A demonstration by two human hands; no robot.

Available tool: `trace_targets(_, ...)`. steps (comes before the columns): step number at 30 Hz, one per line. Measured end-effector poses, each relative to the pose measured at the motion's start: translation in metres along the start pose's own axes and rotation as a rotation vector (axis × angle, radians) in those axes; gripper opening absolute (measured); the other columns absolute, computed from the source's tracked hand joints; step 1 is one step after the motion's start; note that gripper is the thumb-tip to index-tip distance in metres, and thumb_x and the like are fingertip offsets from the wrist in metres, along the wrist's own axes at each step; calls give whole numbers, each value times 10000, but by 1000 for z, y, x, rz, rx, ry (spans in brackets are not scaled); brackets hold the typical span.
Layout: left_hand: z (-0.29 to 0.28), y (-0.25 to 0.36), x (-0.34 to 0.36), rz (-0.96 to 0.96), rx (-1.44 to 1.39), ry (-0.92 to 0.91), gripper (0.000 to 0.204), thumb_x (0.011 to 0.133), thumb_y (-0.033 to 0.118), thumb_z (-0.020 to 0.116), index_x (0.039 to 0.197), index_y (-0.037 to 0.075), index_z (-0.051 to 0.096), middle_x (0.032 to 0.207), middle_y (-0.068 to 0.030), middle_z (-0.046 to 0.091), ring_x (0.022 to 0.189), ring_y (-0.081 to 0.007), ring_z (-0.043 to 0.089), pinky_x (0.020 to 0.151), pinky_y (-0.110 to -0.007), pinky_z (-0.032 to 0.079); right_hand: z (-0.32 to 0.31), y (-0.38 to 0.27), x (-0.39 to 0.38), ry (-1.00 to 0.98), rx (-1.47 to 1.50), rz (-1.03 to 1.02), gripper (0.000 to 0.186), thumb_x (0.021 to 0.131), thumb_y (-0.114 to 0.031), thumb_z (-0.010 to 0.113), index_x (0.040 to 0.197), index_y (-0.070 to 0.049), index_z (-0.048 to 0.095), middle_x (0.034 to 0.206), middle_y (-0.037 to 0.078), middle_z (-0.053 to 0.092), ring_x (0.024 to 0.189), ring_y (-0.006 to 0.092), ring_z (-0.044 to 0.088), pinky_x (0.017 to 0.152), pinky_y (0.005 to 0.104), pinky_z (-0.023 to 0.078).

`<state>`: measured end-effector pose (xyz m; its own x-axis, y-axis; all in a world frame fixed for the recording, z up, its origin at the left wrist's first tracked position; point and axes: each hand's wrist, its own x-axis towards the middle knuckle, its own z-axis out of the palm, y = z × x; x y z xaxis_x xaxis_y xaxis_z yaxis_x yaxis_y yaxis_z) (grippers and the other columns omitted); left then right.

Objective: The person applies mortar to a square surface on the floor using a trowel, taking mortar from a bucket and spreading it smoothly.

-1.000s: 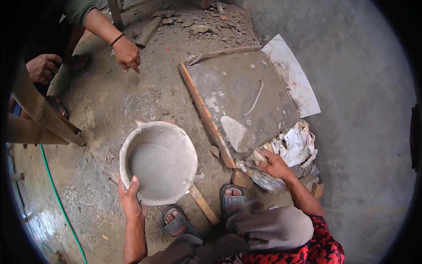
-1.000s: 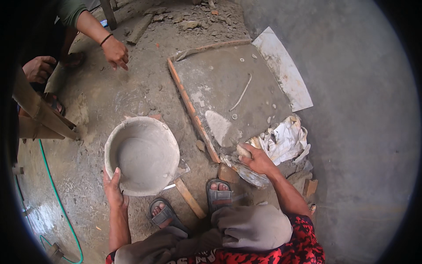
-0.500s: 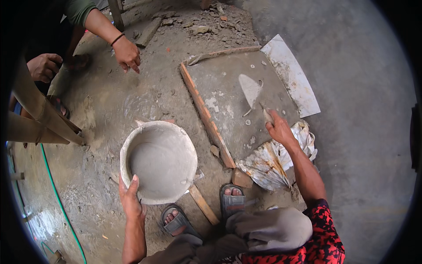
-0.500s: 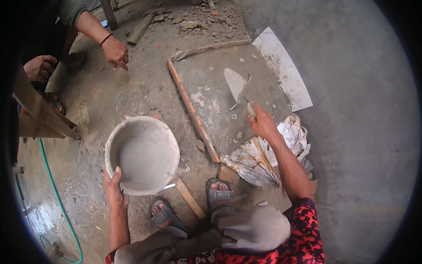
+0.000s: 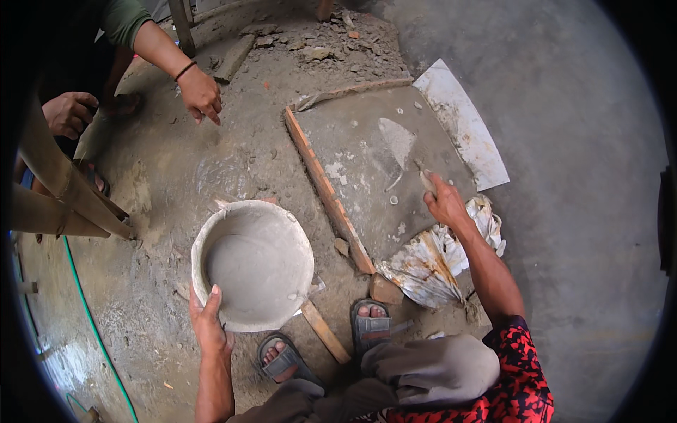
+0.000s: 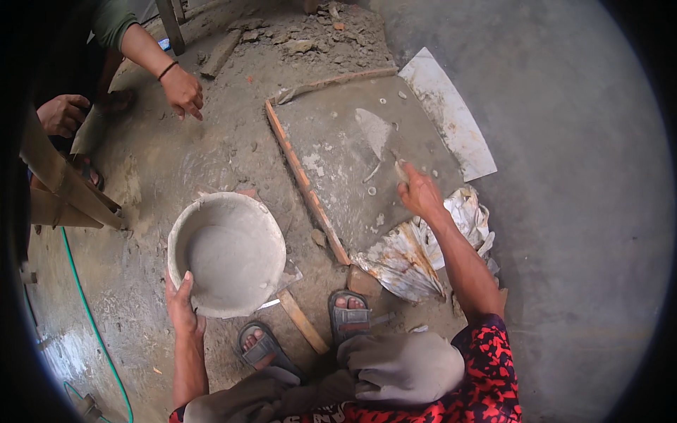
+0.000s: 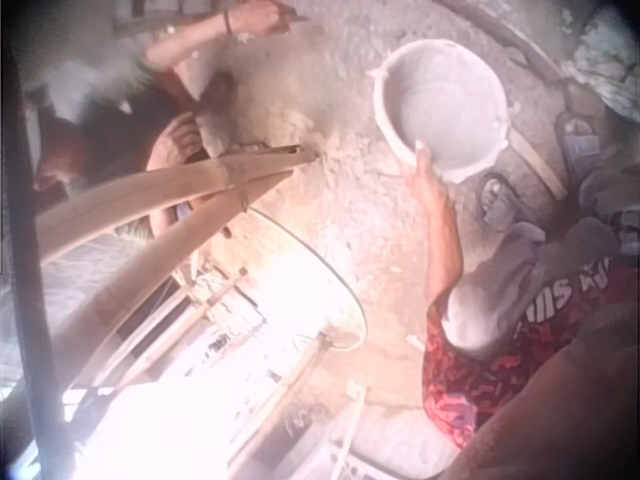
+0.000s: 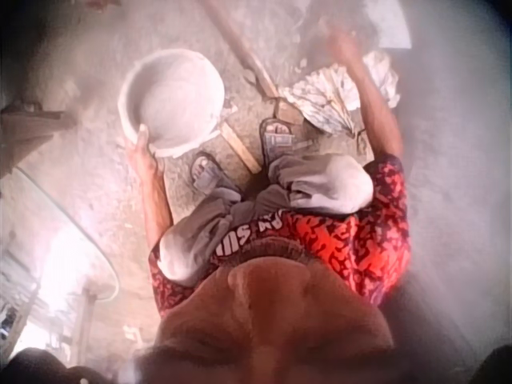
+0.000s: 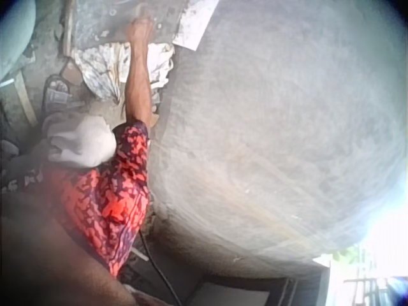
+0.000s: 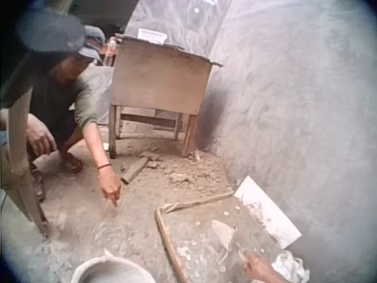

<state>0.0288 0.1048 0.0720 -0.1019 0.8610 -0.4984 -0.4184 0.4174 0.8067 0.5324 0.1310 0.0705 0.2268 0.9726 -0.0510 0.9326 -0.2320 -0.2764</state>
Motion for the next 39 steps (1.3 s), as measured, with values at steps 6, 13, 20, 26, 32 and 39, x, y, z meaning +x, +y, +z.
trace_targets(6,-1,1,0,-7,1,3,608,907,116,631,1453,63,368,1329,-126,509,1191,-265,512,1020,-400,428,-1,-2,14,-66,-28,-53,466,831,-135,584,1282,-55,500,941,306,639,926,491,599,810,545,470)
trace_targets(13,-3,1,2,-11,-7,6,588,915,126,624,1448,71,381,1316,-123,519,1186,-254,515,1006,-396,436,-3,3,11,-91,-86,-107,421,827,-158,597,1234,-72,527,959,287,643,917,475,612,804,536,480)
trace_targets(20,0,3,2,-8,-25,6,575,912,76,622,1438,42,393,1293,-142,541,1145,-256,553,984,-392,462,-8,-17,-4,-145,-119,-102,431,841,-178,595,1259,-98,527,1021,269,628,947,457,610,823,528,481)
trace_targets(26,-2,1,2,-6,-45,-2,549,918,81,611,1428,53,410,1296,-127,542,1146,-244,549,975,-384,462,-2,-9,-7,-56,-107,-91,460,851,-191,593,1297,-121,505,1054,260,616,955,459,605,830,526,481)
trace_targets(32,-3,-1,3,2,-29,6,553,915,81,613,1428,48,408,1295,-130,541,1142,-246,547,980,-384,457,8,2,-5,53,-173,-60,489,858,-189,579,1334,-136,481,1092,273,607,990,462,597,853,524,480)
trace_targets(39,-3,1,0,-2,-14,-14,561,910,112,627,1426,57,413,1282,-122,545,1143,-246,542,995,-391,441,13,23,-3,184,-71,-75,496,853,-177,573,1337,-130,479,1094,287,610,1008,470,594,873,529,472)
